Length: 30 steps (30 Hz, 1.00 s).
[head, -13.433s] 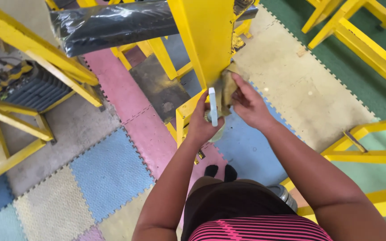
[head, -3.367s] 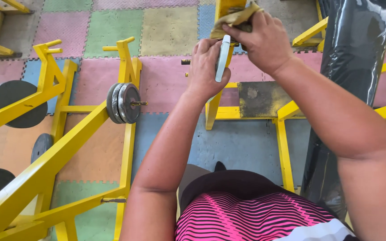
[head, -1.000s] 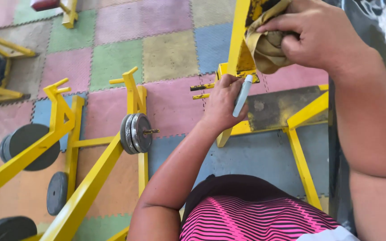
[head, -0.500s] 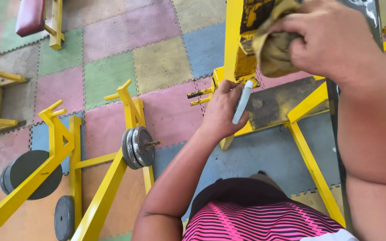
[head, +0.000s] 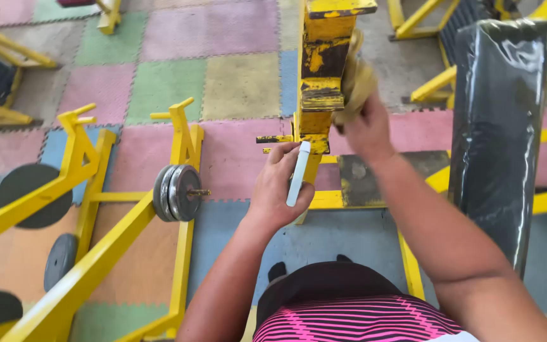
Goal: Clean and sanitize gym weight training machines using a spray bottle and a cloth.
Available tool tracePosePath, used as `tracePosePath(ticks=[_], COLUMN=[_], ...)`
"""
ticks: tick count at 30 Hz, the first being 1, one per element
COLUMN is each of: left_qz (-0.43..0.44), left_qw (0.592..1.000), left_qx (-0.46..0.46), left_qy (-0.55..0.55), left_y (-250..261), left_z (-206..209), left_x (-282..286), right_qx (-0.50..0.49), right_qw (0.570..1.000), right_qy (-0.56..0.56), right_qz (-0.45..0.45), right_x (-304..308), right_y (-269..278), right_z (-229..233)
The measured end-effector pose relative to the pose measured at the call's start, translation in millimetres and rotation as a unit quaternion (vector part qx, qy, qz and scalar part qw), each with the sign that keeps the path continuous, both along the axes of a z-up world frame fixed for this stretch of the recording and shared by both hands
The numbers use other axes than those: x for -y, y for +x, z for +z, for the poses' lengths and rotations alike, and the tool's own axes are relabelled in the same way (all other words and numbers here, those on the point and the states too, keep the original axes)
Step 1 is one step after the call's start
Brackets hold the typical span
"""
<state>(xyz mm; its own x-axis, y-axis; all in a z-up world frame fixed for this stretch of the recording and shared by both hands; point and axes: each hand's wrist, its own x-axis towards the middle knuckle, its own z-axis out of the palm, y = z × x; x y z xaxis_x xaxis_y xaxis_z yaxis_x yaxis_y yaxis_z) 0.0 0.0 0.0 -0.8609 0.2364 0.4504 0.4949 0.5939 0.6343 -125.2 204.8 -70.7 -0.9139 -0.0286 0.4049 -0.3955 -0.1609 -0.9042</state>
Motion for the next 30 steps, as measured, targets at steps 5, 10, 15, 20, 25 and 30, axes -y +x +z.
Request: tracePosePath(ticks=[5,10,15,20,25,30], left_qz=[0.079,0.146,0.192,0.231,0.235,0.245], left_qw=[0.996,0.986,0.976,0.965,0.965,0.968], left_qx=[-0.015,-0.051,-0.079,-0.093,-0.090,-0.037], left_qy=[-0.030,-0.057,-0.063,-0.086,-0.070,-0.047], left_y=[19.4,28.9,24.4,18.3,22.3,29.2], left_z=[-0.1,-9.7,-3.8,4.9,16.6,34.8], left_x=[-22.3,-49.5,-70.7,-90.4,-92.3,-84.0], right_qx=[-0.093,0.158,0.173,-0.217,-0.189,-0.258], right_qw=[0.992,0.983,0.977,0.956,0.982,0.964], right_qy=[0.083,0.028,-0.075,0.155,0.005,-0.050], right_qz=[-0.010,0.088,0.098,-0.120,-0.024,0.048], right_x=[16.8,22.3,20.2,0.6,11.6,9.1], right_y=[18.5,16.6,2.5,-72.6,-100.4,-32.9], right_z=[-109.3,-136.2,-24.6,52.8,59.9,13.6])
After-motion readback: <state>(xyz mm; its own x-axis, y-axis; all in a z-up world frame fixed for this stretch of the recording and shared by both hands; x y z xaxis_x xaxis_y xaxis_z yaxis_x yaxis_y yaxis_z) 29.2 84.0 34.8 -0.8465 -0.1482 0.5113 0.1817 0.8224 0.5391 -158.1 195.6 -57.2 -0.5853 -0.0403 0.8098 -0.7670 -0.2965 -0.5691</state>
